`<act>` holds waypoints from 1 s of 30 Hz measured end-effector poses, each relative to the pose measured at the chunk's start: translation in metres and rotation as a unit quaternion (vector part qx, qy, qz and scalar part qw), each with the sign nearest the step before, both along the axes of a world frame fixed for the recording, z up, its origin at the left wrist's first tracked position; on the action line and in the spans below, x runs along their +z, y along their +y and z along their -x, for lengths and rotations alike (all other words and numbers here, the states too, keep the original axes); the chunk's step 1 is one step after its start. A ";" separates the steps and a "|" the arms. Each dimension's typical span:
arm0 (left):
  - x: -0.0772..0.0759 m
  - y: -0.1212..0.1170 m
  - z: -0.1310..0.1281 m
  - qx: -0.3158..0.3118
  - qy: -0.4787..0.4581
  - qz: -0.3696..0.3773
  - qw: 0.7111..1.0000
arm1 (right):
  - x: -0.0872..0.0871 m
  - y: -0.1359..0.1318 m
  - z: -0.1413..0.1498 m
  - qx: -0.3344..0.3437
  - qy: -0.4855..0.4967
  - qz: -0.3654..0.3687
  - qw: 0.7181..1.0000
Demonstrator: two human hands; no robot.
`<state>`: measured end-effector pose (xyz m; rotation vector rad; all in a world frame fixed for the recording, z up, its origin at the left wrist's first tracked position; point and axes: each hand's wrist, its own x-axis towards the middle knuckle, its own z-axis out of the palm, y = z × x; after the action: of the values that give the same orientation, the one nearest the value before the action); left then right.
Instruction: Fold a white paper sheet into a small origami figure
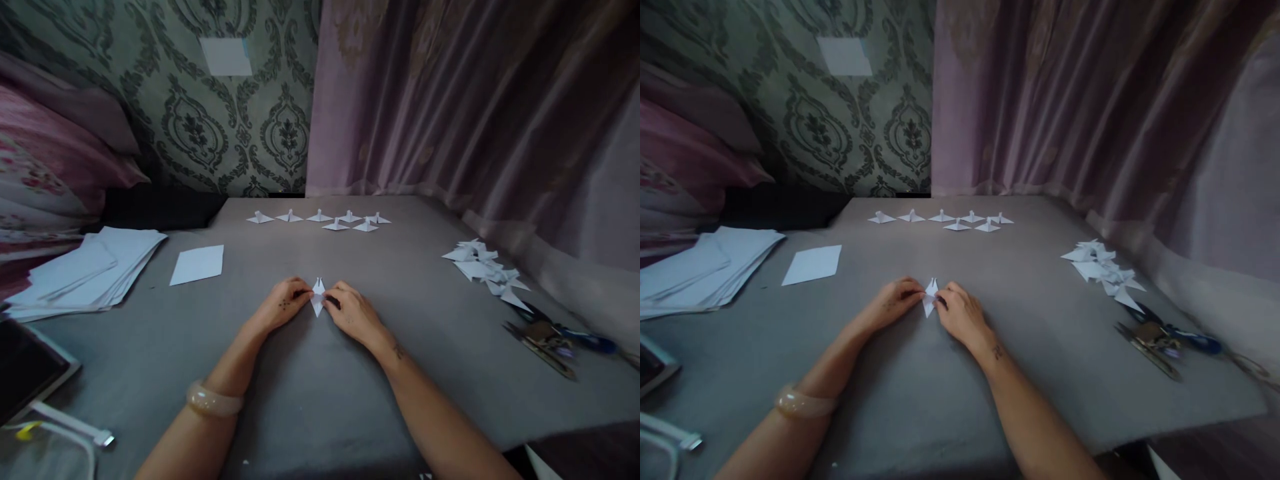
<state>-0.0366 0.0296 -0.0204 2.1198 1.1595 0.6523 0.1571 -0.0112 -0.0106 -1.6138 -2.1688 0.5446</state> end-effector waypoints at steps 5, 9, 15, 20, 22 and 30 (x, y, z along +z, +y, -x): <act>-0.002 0.002 -0.006 0.040 0.029 -0.009 0.999 | -0.004 0.008 0.003 -0.048 0.028 0.013 0.998; -0.004 0.002 -0.010 0.069 0.028 -0.022 0.997 | -0.004 0.014 0.004 -0.087 0.057 0.038 0.994; -0.006 0.005 -0.009 0.073 0.012 -0.004 0.997 | -0.005 0.020 0.005 -0.111 0.055 0.048 0.991; -0.005 0.007 -0.009 0.078 -0.001 0.034 0.996 | -0.003 0.021 0.009 -0.124 0.045 0.048 0.990; -0.004 0.007 -0.009 0.087 -0.005 0.046 0.995 | -0.002 0.021 0.010 -0.128 0.039 0.048 0.990; -0.006 0.007 -0.010 0.087 -0.023 0.041 0.995 | -0.002 0.019 0.013 -0.134 0.021 0.053 0.989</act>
<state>-0.0270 0.0364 -0.0261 1.9398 1.3323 0.7152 0.1445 0.0081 -0.0127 -1.8942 -1.8796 0.6115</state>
